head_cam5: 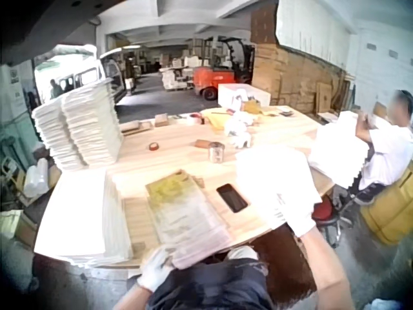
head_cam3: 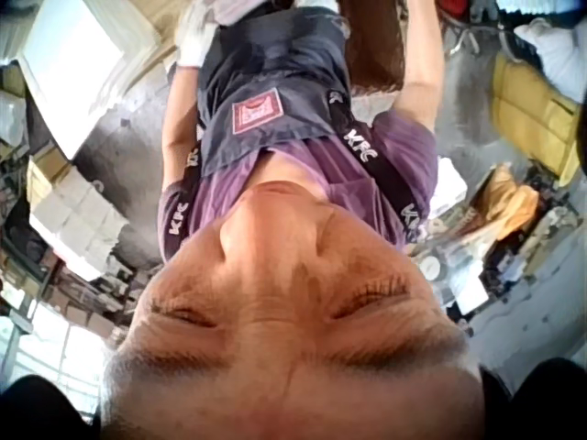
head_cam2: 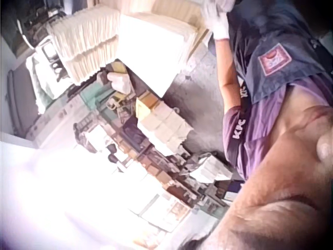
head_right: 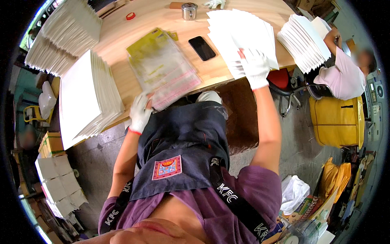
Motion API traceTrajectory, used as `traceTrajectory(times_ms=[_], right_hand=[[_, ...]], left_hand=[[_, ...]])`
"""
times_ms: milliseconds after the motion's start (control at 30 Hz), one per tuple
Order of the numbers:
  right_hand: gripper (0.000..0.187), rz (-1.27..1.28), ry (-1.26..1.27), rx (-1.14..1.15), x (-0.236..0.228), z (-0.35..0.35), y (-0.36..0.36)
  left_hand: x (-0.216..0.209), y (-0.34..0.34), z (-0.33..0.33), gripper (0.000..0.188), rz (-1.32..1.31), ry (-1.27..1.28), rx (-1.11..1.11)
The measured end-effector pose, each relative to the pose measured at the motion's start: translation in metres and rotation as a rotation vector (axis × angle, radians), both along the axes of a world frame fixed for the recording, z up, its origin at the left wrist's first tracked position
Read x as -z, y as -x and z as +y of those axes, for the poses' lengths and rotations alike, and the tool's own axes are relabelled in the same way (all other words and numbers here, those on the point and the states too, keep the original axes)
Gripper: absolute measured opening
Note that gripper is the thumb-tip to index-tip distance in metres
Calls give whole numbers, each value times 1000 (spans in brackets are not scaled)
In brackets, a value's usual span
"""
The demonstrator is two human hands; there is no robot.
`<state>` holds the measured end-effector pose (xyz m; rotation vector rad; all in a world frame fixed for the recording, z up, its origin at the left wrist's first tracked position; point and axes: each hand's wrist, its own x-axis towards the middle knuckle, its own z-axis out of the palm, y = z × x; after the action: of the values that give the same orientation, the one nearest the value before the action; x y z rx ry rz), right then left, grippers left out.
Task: The person repeatedly picks up white sheets of paper, places them into clear plastic sleeves, and stacks the packaged items on the table. The person wears white gloves and works at a wooden table with stacks of paper and sleeves.
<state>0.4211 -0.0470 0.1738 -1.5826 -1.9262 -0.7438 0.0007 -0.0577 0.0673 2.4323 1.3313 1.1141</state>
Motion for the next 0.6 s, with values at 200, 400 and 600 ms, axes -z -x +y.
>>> traceTrajectory(times_ms=[200, 400, 600], right_hand=[[18, 61, -46, -6, 30, -80, 23], [57, 1925, 464, 67, 67, -86, -11], [18, 2091, 96, -71, 60, -51, -58]], left_hand=[[10, -26, 77, 35, 380, 227, -138], [11, -48, 116, 43, 726, 426, -303], [15, -31, 120, 33, 583, 325, -296]])
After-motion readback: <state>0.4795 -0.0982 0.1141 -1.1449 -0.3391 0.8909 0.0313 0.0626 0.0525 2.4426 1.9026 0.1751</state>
